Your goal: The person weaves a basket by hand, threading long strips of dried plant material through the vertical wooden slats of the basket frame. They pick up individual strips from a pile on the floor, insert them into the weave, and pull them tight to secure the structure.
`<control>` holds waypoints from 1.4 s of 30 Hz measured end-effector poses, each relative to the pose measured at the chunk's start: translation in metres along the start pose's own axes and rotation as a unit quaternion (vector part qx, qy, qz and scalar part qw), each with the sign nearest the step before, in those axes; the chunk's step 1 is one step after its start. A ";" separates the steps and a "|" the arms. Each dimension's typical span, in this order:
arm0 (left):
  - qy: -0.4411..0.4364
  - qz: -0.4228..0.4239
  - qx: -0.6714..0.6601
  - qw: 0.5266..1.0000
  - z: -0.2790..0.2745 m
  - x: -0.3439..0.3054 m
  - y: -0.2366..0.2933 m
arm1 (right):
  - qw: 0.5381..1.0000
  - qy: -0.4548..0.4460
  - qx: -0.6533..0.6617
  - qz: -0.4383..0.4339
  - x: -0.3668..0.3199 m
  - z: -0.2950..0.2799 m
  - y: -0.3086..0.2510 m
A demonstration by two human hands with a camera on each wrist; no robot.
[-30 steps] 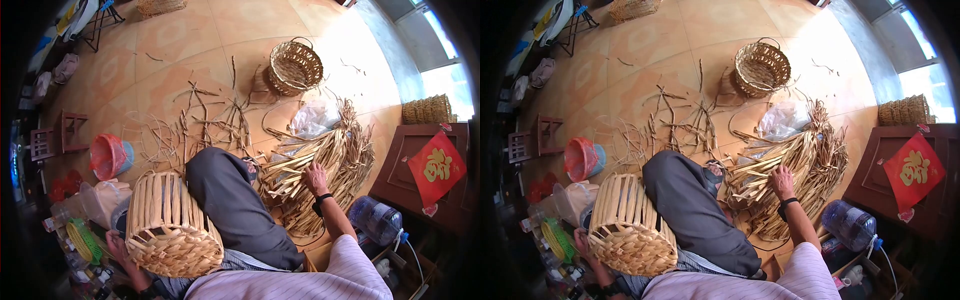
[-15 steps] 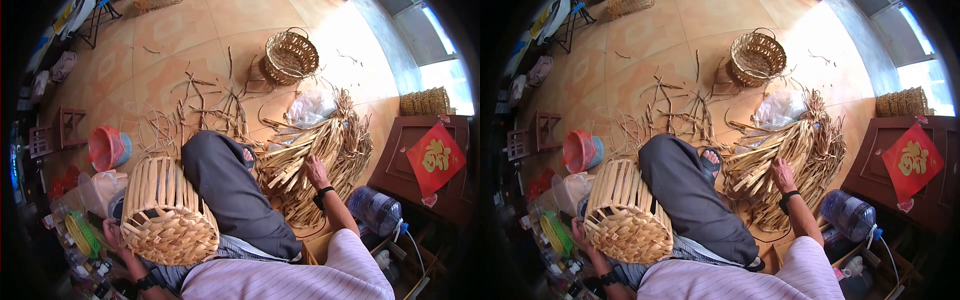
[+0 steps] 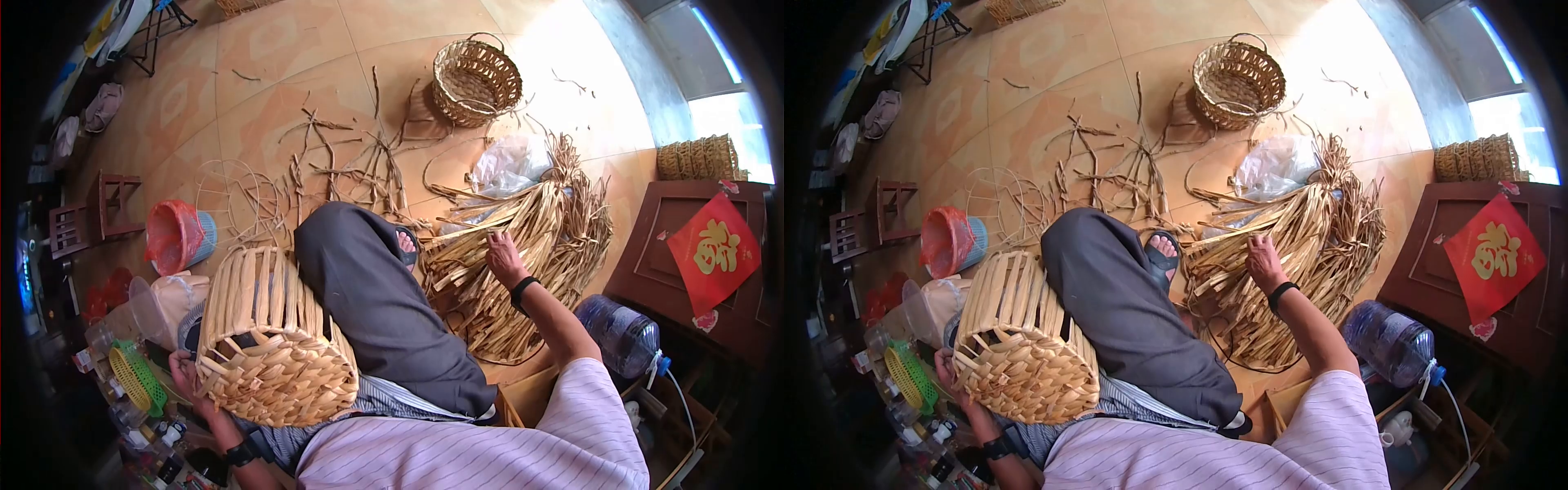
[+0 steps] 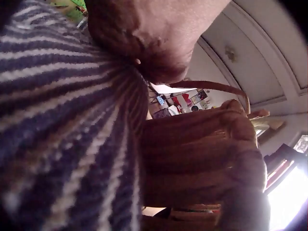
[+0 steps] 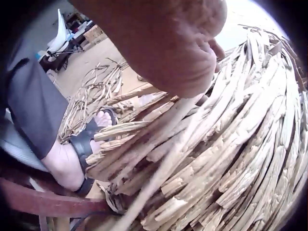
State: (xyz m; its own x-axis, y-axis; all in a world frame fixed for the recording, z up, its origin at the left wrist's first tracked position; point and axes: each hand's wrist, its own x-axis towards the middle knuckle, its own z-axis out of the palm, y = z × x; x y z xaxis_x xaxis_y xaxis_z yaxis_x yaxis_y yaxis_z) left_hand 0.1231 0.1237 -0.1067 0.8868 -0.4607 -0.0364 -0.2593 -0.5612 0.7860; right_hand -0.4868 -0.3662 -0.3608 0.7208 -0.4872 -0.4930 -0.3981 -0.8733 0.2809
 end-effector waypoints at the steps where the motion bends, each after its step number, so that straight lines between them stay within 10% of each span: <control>1: -0.001 -0.007 0.005 1.000 -0.001 -0.001 0.004 | 1.000 0.010 0.004 -0.018 0.002 -0.002 0.000; 8: 0.023 -0.026 0.012 0.999 0.008 -0.004 0.018 | 0.954 0.056 0.258 -0.143 0.013 0.002 -0.021; 12: 0.021 -0.007 0.004 1.000 0.003 -0.001 0.003 | 0.912 -0.017 0.410 -0.027 0.012 0.023 -0.058; 23: 0.008 0.004 0.012 1.000 -0.013 0.008 -0.024 | 0.987 -0.076 0.134 -0.054 0.012 0.003 -0.087; 33: 0.035 -0.028 0.001 0.999 -0.001 0.002 -0.002 | 0.938 0.125 0.323 0.022 0.063 0.011 -0.082; 42: 0.056 -0.052 0.063 0.995 -0.004 0.004 -0.011 | 0.908 -0.057 0.391 0.138 0.087 0.035 -0.095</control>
State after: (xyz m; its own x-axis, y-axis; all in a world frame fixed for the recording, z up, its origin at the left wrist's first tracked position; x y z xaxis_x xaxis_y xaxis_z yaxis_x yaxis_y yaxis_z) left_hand 0.1307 0.1308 -0.1131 0.9469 -0.3192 -0.0395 -0.2025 -0.6869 0.6980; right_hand -0.4061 -0.3262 -0.4587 0.4874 -0.6466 -0.5868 -0.8676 -0.4341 -0.2424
